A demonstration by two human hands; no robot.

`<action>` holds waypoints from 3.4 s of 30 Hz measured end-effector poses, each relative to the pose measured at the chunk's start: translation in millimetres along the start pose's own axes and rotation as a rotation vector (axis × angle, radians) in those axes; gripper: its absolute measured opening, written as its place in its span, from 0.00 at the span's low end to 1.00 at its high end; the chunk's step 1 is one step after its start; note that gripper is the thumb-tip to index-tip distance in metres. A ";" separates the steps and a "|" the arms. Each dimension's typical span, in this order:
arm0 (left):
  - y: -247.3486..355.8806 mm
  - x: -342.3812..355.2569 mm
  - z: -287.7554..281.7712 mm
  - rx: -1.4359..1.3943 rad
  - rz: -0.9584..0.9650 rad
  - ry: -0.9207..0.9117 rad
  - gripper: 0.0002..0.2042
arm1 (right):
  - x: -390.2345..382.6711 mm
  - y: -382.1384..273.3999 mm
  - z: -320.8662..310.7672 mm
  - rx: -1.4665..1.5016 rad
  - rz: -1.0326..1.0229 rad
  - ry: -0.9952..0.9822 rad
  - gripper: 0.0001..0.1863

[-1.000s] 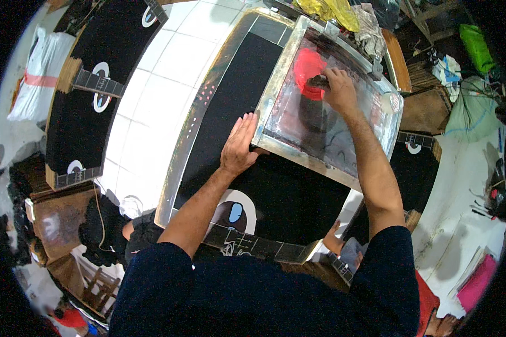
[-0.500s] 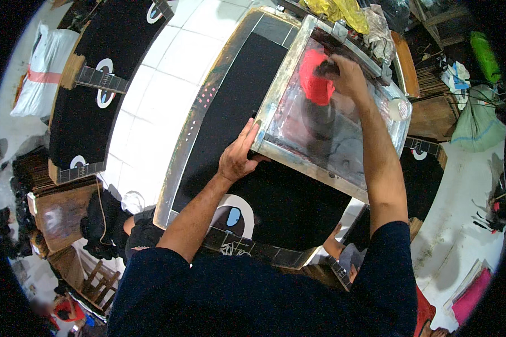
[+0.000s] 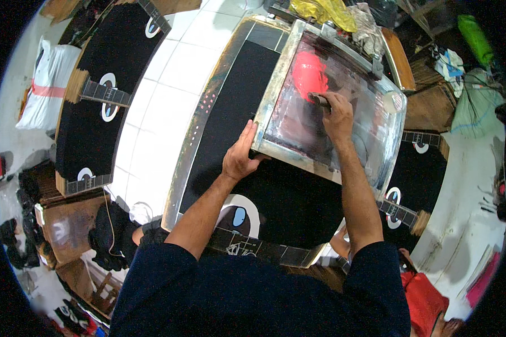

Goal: The person repeatedly places a screen printing frame over black boards with cartoon faces, applies red ink with a squeegee, and lifts the frame to reveal the printed design. They handle multiple boards and a stack of printed items during the process.

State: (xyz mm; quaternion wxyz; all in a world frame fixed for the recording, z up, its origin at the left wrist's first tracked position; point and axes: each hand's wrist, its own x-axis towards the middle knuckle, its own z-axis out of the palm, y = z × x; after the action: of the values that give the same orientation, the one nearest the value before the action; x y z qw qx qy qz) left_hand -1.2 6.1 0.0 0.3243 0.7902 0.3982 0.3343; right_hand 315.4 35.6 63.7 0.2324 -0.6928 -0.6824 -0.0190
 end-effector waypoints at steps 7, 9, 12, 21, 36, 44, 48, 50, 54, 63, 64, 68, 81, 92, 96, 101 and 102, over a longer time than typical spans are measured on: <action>3.7 -0.9 -0.1 -0.077 0.094 0.116 0.47 | -64.7 -72.9 -23.8 0.111 0.194 0.279 0.25; 21.3 7.4 -9.4 -0.150 0.138 0.169 0.46 | -77.6 -98.9 -35.3 0.094 0.215 0.382 0.20; 71.2 34.3 -34.0 -0.212 0.162 0.264 0.45 | -65.5 -121.6 -71.4 0.095 0.167 0.569 0.14; 88.6 144.3 -130.6 -0.607 0.011 0.215 0.45 | 89.5 -116.7 -221.9 -0.103 0.147 0.779 0.18; -240.6 -429.3 -105.5 -0.146 -0.780 -0.243 0.20 | 133.2 -110.4 -250.4 -0.165 0.346 0.688 0.17; -198.5 -402.3 -87.6 0.189 -0.619 -0.030 0.15 | 136.1 -115.2 -255.0 -0.149 0.442 0.647 0.16; -199.2 -415.5 -97.2 0.279 -0.867 0.016 0.18 | 135.9 -115.6 -257.7 -0.159 0.447 0.637 0.16; -198.4 -422.7 -109.4 0.270 -0.881 -0.019 0.18 | 134.8 -117.2 -258.1 -0.144 0.448 0.634 0.16; -195.8 -417.2 -138.9 0.255 -1.052 -0.065 0.15 | 136.6 -118.5 -259.5 -0.127 0.442 0.647 0.16; -157.3 -262.4 -229.6 0.253 -0.593 0.302 0.10 | 152.0 -115.4 -270.4 -0.146 0.478 0.616 0.17; -148.4 -232.3 -236.4 0.227 -0.480 0.372 0.11 | 152.8 -117.0 -271.5 -0.153 0.483 0.615 0.17; -97.2 -98.8 -236.3 0.173 -0.127 0.606 0.09 | 157.3 -123.0 -279.2 -0.148 0.508 0.600 0.17; 156.9 -36.6 -279.5 0.431 0.151 0.726 0.03 | 182.0 -97.1 -283.0 -0.162 0.344 0.625 0.18; 311.8 -151.4 -26.3 0.010 0.406 -0.516 0.15 | 182.9 -105.4 -299.9 -0.064 0.406 0.488 0.21; 225.3 -158.7 -33.2 -0.042 0.310 -0.240 0.45 | 183.0 -100.3 -298.4 -0.106 0.381 0.476 0.24; 0.4 -205.7 -158.2 0.794 -0.385 0.771 0.39 | 182.7 -102.5 -298.5 -0.175 0.388 0.508 0.24; -32.0 -222.6 -179.4 0.732 -0.503 0.903 0.39 | 183.5 -105.1 -298.7 -0.191 0.397 0.551 0.23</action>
State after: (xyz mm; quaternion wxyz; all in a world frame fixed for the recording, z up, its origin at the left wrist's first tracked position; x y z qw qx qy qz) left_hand -257.7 -123.0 16.5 -0.0982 0.5133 0.7578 0.3906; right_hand 314.5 99.4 424.1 0.3412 -0.7994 -0.4411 -0.2235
